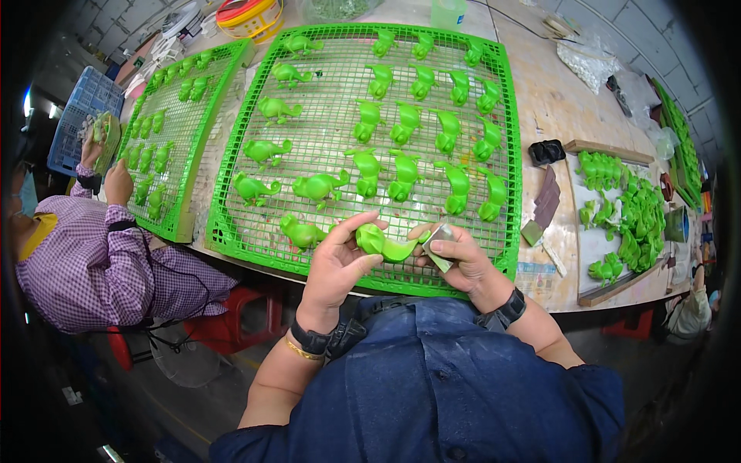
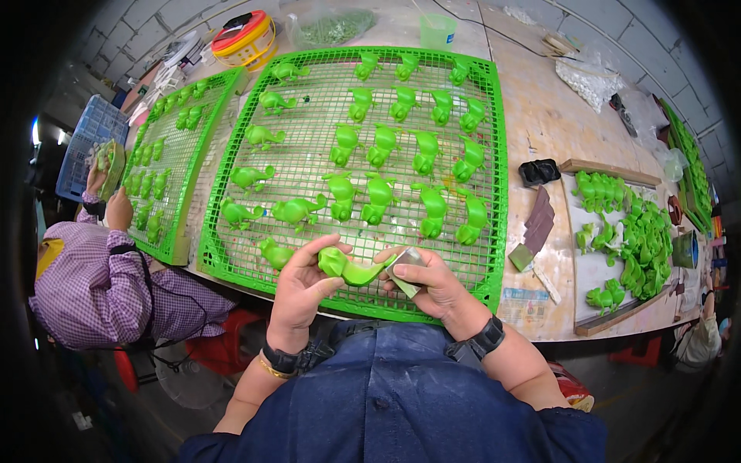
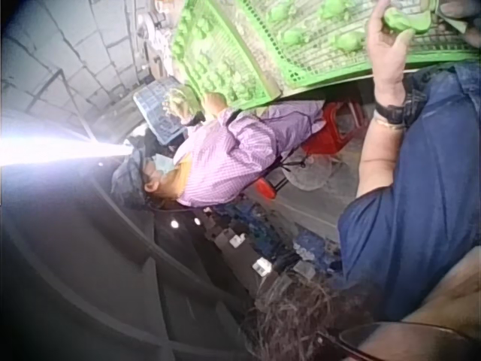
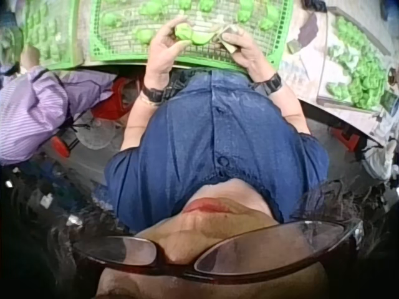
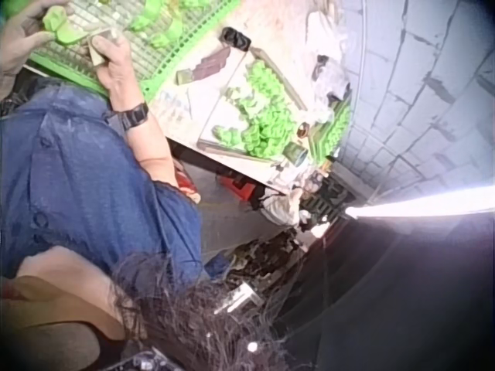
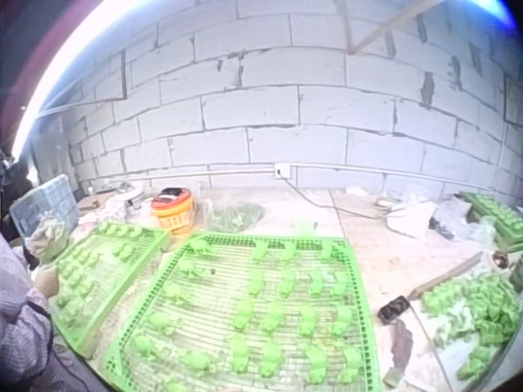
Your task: Using a small tool to scrape and clean plastic dinosaur figurines in a manufacturing setting.
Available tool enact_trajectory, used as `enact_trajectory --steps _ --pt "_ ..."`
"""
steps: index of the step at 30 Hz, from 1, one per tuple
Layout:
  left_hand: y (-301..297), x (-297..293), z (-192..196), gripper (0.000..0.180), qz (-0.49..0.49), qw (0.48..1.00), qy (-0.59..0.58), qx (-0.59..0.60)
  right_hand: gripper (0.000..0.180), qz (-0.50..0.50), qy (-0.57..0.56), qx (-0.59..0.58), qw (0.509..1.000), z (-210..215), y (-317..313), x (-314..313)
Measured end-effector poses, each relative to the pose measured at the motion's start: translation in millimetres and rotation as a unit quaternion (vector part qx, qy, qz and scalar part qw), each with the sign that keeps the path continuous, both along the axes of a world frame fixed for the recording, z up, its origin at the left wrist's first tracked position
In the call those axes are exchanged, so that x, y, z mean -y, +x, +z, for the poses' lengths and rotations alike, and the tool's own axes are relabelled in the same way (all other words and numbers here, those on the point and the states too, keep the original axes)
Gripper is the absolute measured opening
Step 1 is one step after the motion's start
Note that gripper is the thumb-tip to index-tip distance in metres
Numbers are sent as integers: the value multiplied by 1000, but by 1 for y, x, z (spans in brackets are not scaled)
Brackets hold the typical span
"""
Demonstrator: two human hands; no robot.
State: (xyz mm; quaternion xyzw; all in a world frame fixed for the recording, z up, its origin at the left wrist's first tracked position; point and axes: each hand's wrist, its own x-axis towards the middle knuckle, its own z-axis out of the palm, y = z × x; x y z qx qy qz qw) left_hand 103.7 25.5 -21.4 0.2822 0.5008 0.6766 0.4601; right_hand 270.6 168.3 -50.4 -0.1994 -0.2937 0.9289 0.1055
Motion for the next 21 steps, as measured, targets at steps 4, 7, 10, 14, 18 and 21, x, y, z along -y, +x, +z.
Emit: enact_trajectory --steps 4,7,10,14,18,21 --pt "-3 1 2 49 -19 999 9 43 34 -16 -5 6 1000 0 0 0" --pt "-3 1 0 47 -8 999 2 36 34 -6 -7 -6 1000 0 -1 1" --pt "-1 1 -1 43 12 1000 0 4 34 7 -6 -13 1000 3 -1 3" --pt "0 0 1 37 39 998 20 -39 34 16 0 -8 1000 10 -3 6" --pt "0 0 -1 36 54 998 17 -41 35 25 3 -15 1000 14 -4 7" --pt "-1 0 -3 36 67 996 20 -52 34 28 17 -13 999 16 -6 8"
